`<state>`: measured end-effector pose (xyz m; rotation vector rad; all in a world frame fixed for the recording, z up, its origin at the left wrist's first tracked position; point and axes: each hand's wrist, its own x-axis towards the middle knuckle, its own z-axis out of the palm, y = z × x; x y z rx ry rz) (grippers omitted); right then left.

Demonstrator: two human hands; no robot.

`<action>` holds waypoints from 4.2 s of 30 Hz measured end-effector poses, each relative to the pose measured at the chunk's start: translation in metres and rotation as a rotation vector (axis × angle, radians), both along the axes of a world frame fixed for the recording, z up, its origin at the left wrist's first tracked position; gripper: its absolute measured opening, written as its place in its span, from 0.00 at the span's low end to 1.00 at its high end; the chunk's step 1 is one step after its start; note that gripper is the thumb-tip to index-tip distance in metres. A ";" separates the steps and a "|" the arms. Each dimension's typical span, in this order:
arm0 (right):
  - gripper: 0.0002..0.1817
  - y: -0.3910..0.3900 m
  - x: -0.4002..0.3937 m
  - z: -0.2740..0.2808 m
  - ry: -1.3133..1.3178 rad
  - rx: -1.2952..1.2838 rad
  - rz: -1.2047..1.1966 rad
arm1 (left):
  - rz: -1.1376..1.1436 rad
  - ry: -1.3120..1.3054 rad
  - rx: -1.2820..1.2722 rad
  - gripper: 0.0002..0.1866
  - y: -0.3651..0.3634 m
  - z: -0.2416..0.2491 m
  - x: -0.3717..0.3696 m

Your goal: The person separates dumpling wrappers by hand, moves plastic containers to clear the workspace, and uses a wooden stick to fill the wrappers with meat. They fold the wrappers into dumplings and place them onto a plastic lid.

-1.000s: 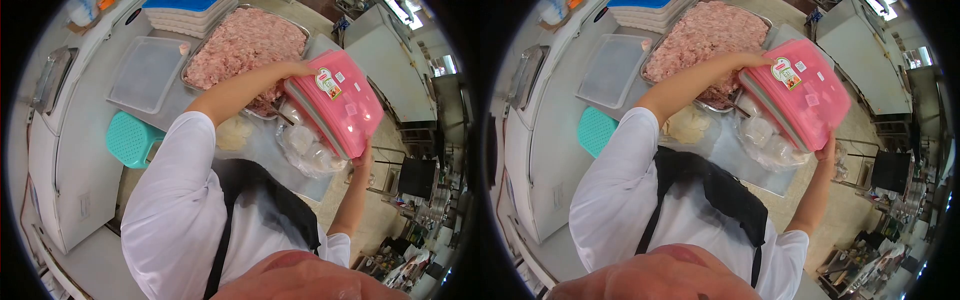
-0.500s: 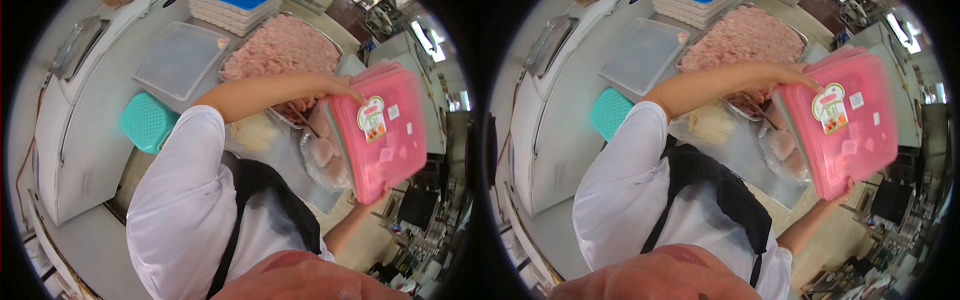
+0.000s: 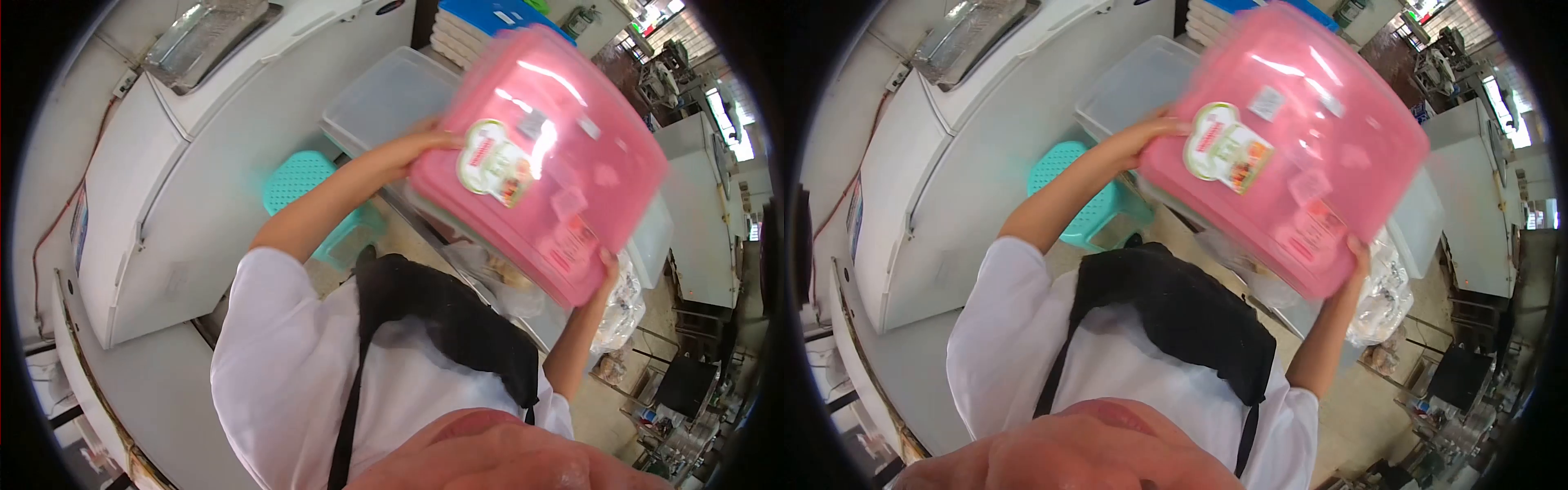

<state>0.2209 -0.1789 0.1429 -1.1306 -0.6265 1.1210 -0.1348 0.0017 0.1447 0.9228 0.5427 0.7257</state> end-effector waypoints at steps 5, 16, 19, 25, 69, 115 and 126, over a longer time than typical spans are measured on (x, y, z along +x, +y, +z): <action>0.36 0.099 -0.145 -0.015 -0.059 -0.039 0.379 | 0.354 0.059 -0.083 0.39 -0.012 -0.043 -0.181; 0.42 0.228 -0.359 -0.017 0.044 0.021 1.078 | 0.991 -0.039 -0.151 0.33 -0.122 -0.109 -0.350; 0.40 0.239 -0.398 -0.011 0.103 0.006 1.154 | 1.159 -0.054 -0.127 0.36 -0.147 -0.094 -0.359; 0.39 0.229 -0.416 -0.055 -0.144 -0.166 1.336 | 1.315 -0.070 -0.021 0.38 -0.193 -0.097 -0.422; 0.18 -0.015 0.019 -0.024 -0.847 -0.145 0.224 | 0.512 1.144 1.178 0.32 -0.024 -0.120 -0.024; 0.38 -0.038 0.020 -0.122 -1.285 -0.228 0.482 | -0.118 0.824 1.231 0.29 -0.097 -0.128 0.178; 0.38 -0.041 0.021 -0.066 -1.353 -0.223 0.457 | 0.147 0.774 0.745 0.19 -0.078 -0.125 0.156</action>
